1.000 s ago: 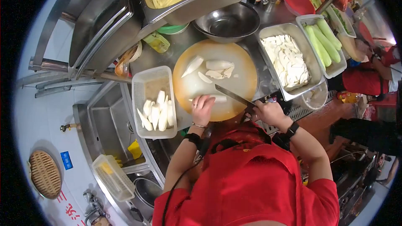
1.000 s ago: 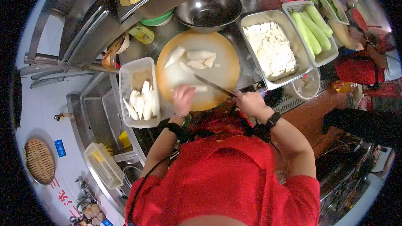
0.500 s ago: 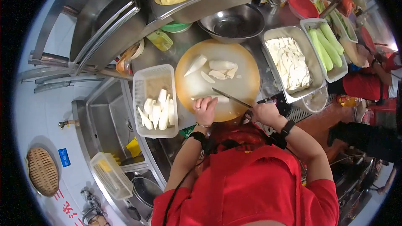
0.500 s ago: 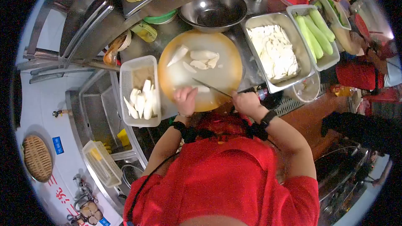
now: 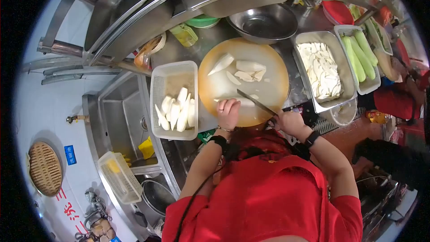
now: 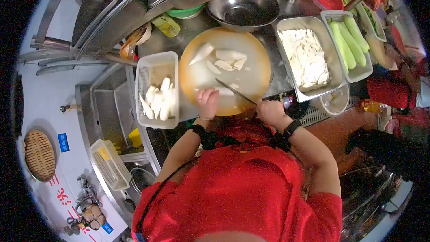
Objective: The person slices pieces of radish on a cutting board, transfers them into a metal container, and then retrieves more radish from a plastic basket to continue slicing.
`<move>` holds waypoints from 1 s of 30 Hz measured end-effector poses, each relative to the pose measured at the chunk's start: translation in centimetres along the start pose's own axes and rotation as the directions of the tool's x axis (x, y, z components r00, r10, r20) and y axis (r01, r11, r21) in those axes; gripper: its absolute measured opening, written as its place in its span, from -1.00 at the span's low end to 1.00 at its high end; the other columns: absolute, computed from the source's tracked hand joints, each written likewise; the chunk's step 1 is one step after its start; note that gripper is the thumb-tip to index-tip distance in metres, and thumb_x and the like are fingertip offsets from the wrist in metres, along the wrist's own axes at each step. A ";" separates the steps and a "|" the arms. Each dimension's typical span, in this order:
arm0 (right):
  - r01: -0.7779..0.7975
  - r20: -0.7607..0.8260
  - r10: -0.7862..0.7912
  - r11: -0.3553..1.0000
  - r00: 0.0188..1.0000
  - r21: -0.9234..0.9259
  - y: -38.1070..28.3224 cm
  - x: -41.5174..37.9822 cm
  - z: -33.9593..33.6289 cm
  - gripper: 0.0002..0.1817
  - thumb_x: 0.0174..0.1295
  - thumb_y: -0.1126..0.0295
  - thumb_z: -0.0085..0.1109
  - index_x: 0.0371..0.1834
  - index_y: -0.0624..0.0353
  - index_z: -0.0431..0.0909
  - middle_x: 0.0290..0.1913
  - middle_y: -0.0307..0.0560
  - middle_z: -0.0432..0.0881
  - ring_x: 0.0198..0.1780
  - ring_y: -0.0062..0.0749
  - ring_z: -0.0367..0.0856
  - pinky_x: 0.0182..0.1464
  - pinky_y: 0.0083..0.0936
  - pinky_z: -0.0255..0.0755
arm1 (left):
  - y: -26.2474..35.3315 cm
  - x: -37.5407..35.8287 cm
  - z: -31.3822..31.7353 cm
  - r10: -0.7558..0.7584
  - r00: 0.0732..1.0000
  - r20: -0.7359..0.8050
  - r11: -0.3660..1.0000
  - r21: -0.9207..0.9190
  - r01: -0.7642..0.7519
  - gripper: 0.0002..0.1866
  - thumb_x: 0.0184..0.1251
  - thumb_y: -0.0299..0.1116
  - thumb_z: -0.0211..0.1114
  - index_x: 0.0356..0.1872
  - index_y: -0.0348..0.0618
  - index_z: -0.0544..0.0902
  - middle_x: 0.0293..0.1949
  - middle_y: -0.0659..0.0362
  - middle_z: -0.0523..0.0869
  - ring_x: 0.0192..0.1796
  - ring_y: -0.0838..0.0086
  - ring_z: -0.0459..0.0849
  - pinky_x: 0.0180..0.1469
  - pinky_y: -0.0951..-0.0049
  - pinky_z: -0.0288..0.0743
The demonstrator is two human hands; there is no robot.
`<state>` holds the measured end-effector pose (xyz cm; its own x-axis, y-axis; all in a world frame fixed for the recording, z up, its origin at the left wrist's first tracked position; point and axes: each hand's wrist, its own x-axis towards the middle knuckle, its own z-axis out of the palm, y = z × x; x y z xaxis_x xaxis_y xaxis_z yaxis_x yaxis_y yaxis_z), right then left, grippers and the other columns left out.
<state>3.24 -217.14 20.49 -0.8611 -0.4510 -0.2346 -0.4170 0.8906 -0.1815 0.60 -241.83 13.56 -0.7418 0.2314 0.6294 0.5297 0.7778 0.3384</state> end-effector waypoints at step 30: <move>-0.029 0.093 0.022 0.997 0.995 0.077 -0.8 -0.1 -3.4 -0.80 0.17 0.27 -0.08 -0.45 0.15 0.43 -0.60 -0.01 0.58 -0.55 -0.15 0.60 -0.54 -0.29 0.44 | 0.1 0.3 -0.1 0.040 0.999 -0.034 0.993 0.115 -0.036 -0.82 -0.12 -0.46 0.26 -0.38 -0.06 0.59 -0.24 0.28 0.52 -0.19 0.35 0.45 -0.10 0.30 0.35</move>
<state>2.63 -217.58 23.86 -0.8391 -0.4352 -0.3263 -0.3685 0.8961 -0.2475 0.49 -241.79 13.86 -0.7053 0.2421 0.6663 0.5052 0.8310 0.2328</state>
